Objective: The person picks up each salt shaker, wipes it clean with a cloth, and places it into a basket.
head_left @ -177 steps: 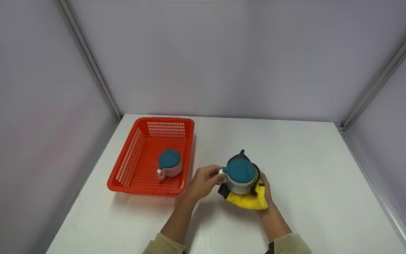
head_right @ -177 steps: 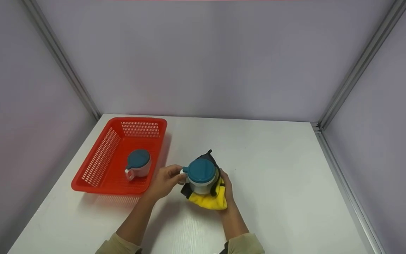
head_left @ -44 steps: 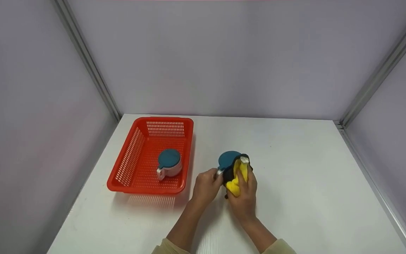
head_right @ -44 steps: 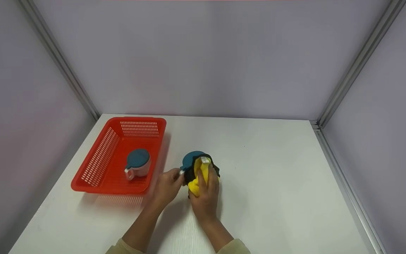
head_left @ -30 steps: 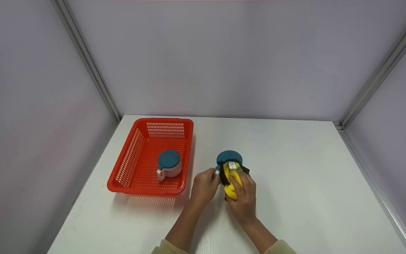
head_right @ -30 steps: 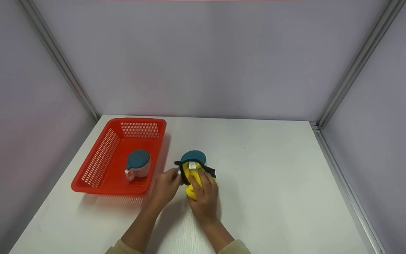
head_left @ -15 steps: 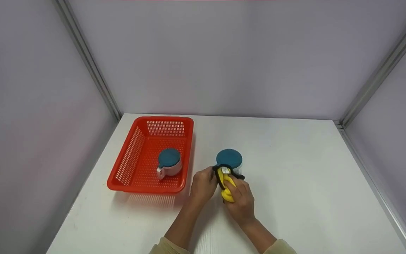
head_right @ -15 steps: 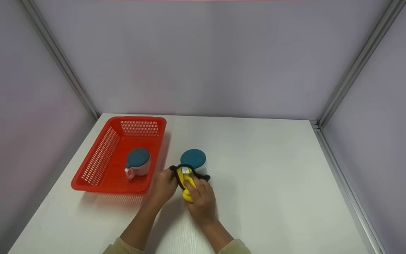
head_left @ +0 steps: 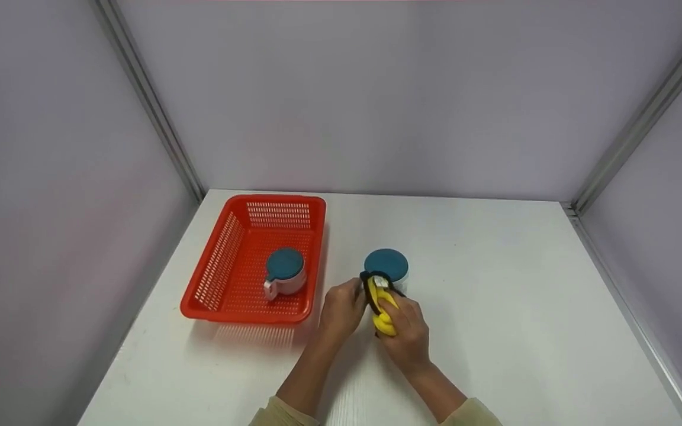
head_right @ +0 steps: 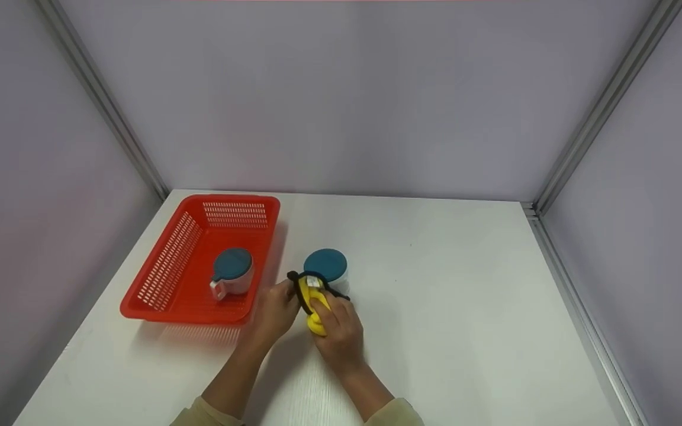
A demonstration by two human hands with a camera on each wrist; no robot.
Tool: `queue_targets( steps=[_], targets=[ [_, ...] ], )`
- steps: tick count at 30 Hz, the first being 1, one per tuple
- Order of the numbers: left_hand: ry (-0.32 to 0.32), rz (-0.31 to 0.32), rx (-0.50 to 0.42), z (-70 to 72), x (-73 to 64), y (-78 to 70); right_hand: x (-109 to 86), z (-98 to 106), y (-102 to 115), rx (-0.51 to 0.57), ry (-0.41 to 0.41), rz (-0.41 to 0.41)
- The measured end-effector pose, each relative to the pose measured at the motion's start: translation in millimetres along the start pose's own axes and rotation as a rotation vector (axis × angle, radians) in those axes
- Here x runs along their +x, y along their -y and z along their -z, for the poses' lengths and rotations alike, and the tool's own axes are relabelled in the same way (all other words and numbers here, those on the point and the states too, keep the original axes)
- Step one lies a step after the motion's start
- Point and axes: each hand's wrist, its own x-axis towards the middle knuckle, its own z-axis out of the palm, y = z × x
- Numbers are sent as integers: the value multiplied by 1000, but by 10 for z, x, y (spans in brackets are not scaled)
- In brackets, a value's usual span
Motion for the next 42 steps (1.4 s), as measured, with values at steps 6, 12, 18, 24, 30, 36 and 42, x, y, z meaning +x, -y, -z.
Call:
queue_targets(
  steps=[6, 12, 18, 24, 30, 36, 42],
  targets=[
    [18, 28, -36, -19, -10, 10, 105, 18, -19, -3, -52, 34],
    [-15, 0, -39, -24, -22, 25, 71, 27, -24, -11, -18, 43],
    [-12, 38, -63, 19, -27, 19, -1, 26, -44, 26, 40, 36],
    [-32, 72, -44, 56, -15, 10, -43, 34, -42, 55, 105, -21],
    [-43, 56, -47, 66, -2, 13, -68, 43, -46, 53, 146, -48],
    [-45, 78, -20, 76, -10, 17, -83, 56, -47, 19, 183, -45],
    [-45, 43, 0, 76, -8, 46, -77, 78, -52, -11, 169, -37]
  ],
)
